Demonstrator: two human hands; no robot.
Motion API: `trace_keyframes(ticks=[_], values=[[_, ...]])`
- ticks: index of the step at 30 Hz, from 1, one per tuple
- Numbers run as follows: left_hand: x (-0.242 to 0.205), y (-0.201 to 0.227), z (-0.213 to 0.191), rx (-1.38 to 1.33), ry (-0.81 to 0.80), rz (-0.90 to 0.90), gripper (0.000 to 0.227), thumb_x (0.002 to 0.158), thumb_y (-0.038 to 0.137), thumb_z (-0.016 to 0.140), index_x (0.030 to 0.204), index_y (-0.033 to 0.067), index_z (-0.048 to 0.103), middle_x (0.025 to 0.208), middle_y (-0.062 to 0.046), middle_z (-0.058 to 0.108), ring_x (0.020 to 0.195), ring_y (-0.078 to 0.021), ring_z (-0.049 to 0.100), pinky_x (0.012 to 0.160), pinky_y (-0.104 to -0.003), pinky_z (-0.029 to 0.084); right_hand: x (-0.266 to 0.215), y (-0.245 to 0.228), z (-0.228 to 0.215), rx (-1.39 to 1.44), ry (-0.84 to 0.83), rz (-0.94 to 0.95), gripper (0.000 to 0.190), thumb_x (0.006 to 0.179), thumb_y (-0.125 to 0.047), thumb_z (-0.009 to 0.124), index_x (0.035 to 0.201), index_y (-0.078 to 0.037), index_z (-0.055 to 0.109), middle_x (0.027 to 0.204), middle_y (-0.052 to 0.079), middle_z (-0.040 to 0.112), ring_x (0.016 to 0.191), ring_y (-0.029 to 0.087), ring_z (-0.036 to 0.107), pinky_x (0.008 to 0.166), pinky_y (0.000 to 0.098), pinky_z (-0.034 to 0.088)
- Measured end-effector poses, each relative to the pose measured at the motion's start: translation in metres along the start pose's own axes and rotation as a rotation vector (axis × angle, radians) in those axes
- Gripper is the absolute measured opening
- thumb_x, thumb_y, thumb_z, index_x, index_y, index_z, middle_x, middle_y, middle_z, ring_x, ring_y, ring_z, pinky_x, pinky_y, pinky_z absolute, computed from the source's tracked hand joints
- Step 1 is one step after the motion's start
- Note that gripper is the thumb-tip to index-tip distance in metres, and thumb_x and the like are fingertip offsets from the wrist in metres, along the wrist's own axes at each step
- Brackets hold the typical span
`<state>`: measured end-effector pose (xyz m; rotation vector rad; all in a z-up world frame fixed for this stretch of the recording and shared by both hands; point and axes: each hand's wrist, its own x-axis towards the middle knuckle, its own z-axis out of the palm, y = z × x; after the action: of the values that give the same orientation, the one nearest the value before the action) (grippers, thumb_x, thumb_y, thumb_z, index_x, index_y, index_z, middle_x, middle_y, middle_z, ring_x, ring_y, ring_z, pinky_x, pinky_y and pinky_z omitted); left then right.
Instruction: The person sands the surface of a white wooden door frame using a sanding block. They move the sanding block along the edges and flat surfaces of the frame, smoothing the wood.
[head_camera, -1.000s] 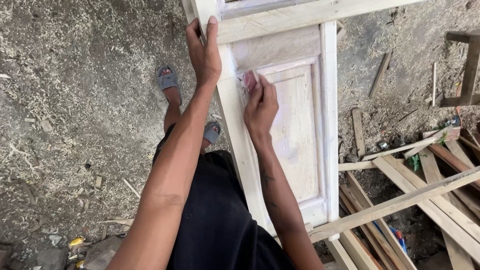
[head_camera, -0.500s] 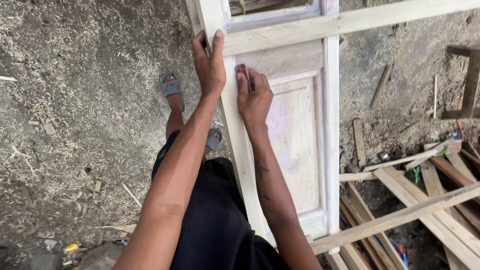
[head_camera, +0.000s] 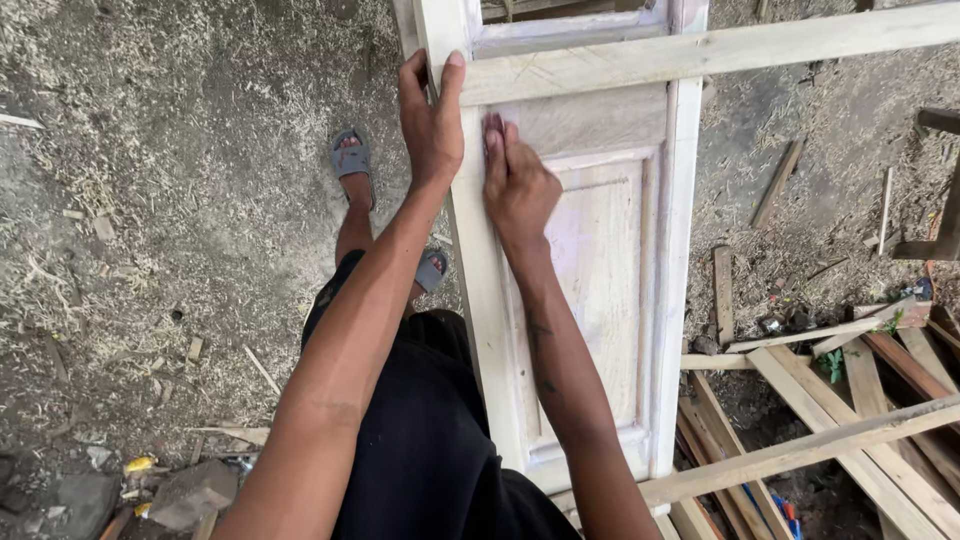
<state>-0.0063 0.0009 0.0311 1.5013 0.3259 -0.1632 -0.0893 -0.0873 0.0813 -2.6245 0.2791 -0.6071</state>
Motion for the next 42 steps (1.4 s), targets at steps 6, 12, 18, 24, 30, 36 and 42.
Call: trace_keyframes(ticks=[6, 12, 18, 24, 30, 36, 42], values=[[0.004, -0.001, 0.002, -0.007, -0.001, 0.032, 0.077, 0.098, 0.061, 0.058, 0.14, -0.003, 0.048, 0.132, -0.021, 0.06, 0.126, -0.0312, 0.059, 0.109, -0.043, 0.046, -0.004, 0.001, -0.011, -0.036, -0.041, -0.064, 0.016, 0.102, -0.015, 0.072, 0.111, -0.002, 0.075, 0.075, 0.014, 0.071, 0.057, 0.027, 0.068, 0.052, 0.0369, 0.051], [0.004, -0.006, 0.001, 0.024, -0.011, 0.044, 0.079, 0.098, 0.063, 0.057, 0.143, -0.0022, 0.047, 0.137, -0.023, 0.056, 0.131, -0.0331, 0.056, 0.111, -0.045, 0.044, -0.002, -0.005, -0.017, 0.005, -0.085, -0.037, 0.015, 0.102, -0.013, 0.072, 0.11, -0.001, 0.076, 0.073, 0.014, 0.07, 0.053, 0.023, 0.067, 0.05, 0.0351, 0.05], [0.005, -0.002, 0.0, 0.071, -0.013, 0.036, 0.081, 0.099, 0.065, 0.054, 0.145, -0.0007, 0.045, 0.138, -0.023, 0.052, 0.132, -0.0341, 0.054, 0.112, -0.047, 0.043, 0.012, -0.008, -0.003, -0.007, -0.023, -0.052, 0.016, 0.1, -0.01, 0.07, 0.112, 0.0, 0.076, 0.075, 0.015, 0.072, 0.056, 0.026, 0.069, 0.052, 0.036, 0.051], [0.005, -0.003, 0.0, 0.075, -0.017, 0.005, 0.08, 0.096, 0.065, 0.055, 0.143, 0.0006, 0.046, 0.132, -0.021, 0.053, 0.126, -0.0322, 0.057, 0.107, -0.045, 0.046, -0.013, -0.013, -0.031, 0.071, -0.067, -0.062, 0.019, 0.105, -0.011, 0.069, 0.117, 0.004, 0.071, 0.086, 0.017, 0.074, 0.068, 0.025, 0.075, 0.059, 0.0331, 0.057], [0.004, 0.002, 0.002, 0.059, 0.008, 0.017, 0.078, 0.096, 0.064, 0.056, 0.139, -0.0013, 0.05, 0.129, -0.02, 0.059, 0.124, -0.0313, 0.059, 0.107, -0.044, 0.045, 0.008, -0.007, 0.001, 0.027, -0.021, -0.015, 0.017, 0.099, -0.007, 0.073, 0.111, 0.004, 0.076, 0.08, 0.02, 0.073, 0.06, 0.029, 0.071, 0.055, 0.036, 0.054], [0.005, 0.001, 0.004, 0.027, 0.004, 0.042, 0.078, 0.098, 0.061, 0.058, 0.142, -0.0021, 0.047, 0.134, -0.022, 0.057, 0.128, -0.0318, 0.056, 0.109, -0.044, 0.043, -0.024, -0.007, -0.021, 0.041, -0.058, -0.001, 0.02, 0.1, -0.011, 0.073, 0.112, 0.005, 0.075, 0.073, 0.017, 0.07, 0.056, 0.026, 0.07, 0.052, 0.0366, 0.053], [0.004, 0.005, 0.002, 0.001, 0.002, 0.012, 0.076, 0.096, 0.061, 0.057, 0.14, -0.0003, 0.049, 0.132, -0.022, 0.061, 0.124, -0.031, 0.061, 0.106, -0.043, 0.047, -0.003, -0.008, -0.006, -0.029, -0.007, -0.006, 0.013, 0.098, -0.009, 0.075, 0.107, -0.001, 0.077, 0.069, 0.014, 0.07, 0.052, 0.026, 0.066, 0.049, 0.0374, 0.05]])
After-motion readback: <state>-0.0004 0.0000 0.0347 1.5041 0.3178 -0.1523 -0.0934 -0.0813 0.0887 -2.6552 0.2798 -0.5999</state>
